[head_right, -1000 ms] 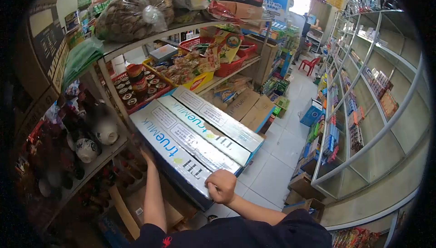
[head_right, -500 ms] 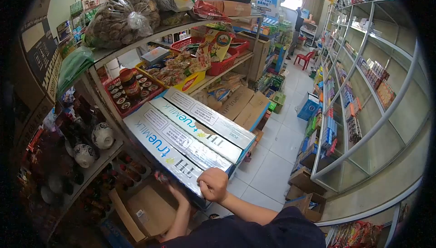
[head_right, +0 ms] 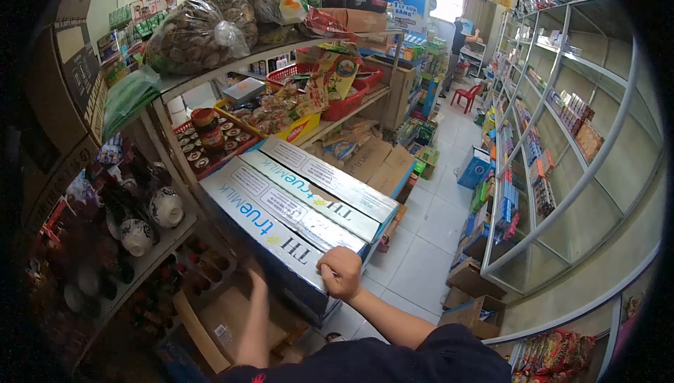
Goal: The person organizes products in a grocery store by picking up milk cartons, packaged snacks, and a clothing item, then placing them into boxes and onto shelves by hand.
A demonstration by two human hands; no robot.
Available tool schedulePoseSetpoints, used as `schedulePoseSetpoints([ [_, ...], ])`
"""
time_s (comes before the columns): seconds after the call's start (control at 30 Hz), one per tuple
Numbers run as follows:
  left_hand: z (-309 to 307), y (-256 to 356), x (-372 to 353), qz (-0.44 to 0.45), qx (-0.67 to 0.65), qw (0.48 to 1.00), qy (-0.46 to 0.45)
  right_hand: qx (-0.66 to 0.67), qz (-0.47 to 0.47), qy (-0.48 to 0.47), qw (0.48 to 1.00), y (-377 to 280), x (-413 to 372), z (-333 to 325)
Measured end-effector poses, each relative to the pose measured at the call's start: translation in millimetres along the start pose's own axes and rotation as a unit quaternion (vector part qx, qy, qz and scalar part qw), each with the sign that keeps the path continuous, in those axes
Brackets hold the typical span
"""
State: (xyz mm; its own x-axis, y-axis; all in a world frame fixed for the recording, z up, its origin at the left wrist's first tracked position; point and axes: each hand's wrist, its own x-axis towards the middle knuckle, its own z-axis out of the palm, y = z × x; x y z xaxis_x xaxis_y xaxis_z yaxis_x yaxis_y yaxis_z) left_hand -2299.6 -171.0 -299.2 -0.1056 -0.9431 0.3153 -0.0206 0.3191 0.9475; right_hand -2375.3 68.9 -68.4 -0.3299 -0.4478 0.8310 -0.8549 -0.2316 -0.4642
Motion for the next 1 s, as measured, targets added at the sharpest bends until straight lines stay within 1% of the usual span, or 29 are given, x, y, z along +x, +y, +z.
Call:
schedulePoseSetpoints([
  [0.03, 1, -2, -42, -0.084, 0.001, 0.995, -0.056, 0.0, -0.002, 0.002, 1.0, 1, 1, 0],
  [0.1, -1, 57, -121, -0.056, 0.183, 0.979, -0.073, 0.0, 0.003, -0.002, 1.0, 0, 0, 0],
  [0.17, -4, 96, -177, -0.095, 0.01, 0.993, -0.072, -0.001, 0.005, -0.003, 1.0, -2, 1, 0],
  [0.23, -9, 106, -197, -0.096, -0.092, 0.982, -0.138, -0.002, 0.011, -0.001, 1.0, -2, 1, -1],
  [0.3, -20, 168, -172, -0.025, -0.076, 0.986, -0.143, -0.002, 0.012, 0.0, 1.0, -1, -1, 0],
  [0.33, -15, 176, -150, 0.068, -0.042, 0.991, -0.103, -0.002, 0.015, 0.006, 1.0, 1, -2, 1],
  [0.37, -14, 182, -126, 0.162, -0.007, 0.985, -0.061, -0.001, 0.017, 0.012, 1.0, 1, -3, 1],
  [0.43, -7, 174, -87, 0.105, -0.042, 0.993, -0.016, 0.0, 0.017, 0.016, 1.0, 0, 0, 1],
  [0.47, -5, 160, -72, 0.035, -0.084, 0.995, -0.038, -0.002, 0.018, 0.008, 1.0, -1, 2, 1],
  [0.53, -9, 156, -60, 0.003, -0.101, 0.991, -0.085, -0.018, 0.01, -0.004, 1.0, 0, 1, -1],
  [0.57, -11, 181, -64, 0.006, -0.104, 0.991, -0.084, -0.02, 0.006, -0.002, 1.0, -4, 5, -3],
  [0.63, -22, 247, -82, 0.113, -0.021, 0.988, -0.107, 0.05, 0.072, -0.08, 0.993, -16, 12, -6],
  [0.67, -27, 258, -84, 0.117, -0.018, 0.98, -0.158, 0.028, 0.049, -0.164, 0.985, -16, 15, -13],
  [0.7, -30, 274, -84, 0.157, -0.014, 0.97, -0.185, 0.031, 0.049, -0.165, 0.985, -19, 18, -12],
  [0.77, -30, 278, -74, 0.161, -0.068, 0.955, -0.238, 0.14, 0.102, -0.161, 0.972, -27, 23, -7],
  [0.8, -32, 281, -66, 0.102, -0.158, 0.937, -0.293, 0.16, 0.129, -0.177, 0.962, -31, 28, -6],
  [0.83, -34, 284, -57, 0.041, -0.246, 0.906, -0.343, 0.152, 0.129, -0.125, 0.972, -28, 30, 0],
  [0.87, -41, 303, -47, 0.128, -0.196, 0.907, -0.349, 0.151, 0.164, -0.1, 0.97, -23, 30, 1],
  [0.9, -50, 316, -39, 0.193, -0.09, 0.923, -0.319, 0.151, 0.198, -0.075, 0.966, -20, 32, 1],
  [0.93, -66, 334, -31, 0.221, -0.003, 0.936, -0.273, 0.147, 0.187, -0.018, 0.971, -19, 35, 1],
  [0.97, -83, 355, -23, 0.248, -0.023, 0.946, -0.207, 0.159, 0.2, 0.015, 0.967, -14, 35, 1],
  [1.0, -103, 372, -13, 0.3, -0.07, 0.939, -0.15, 0.174, 0.226, 0.059, 0.957, -4, 33, 1],
])
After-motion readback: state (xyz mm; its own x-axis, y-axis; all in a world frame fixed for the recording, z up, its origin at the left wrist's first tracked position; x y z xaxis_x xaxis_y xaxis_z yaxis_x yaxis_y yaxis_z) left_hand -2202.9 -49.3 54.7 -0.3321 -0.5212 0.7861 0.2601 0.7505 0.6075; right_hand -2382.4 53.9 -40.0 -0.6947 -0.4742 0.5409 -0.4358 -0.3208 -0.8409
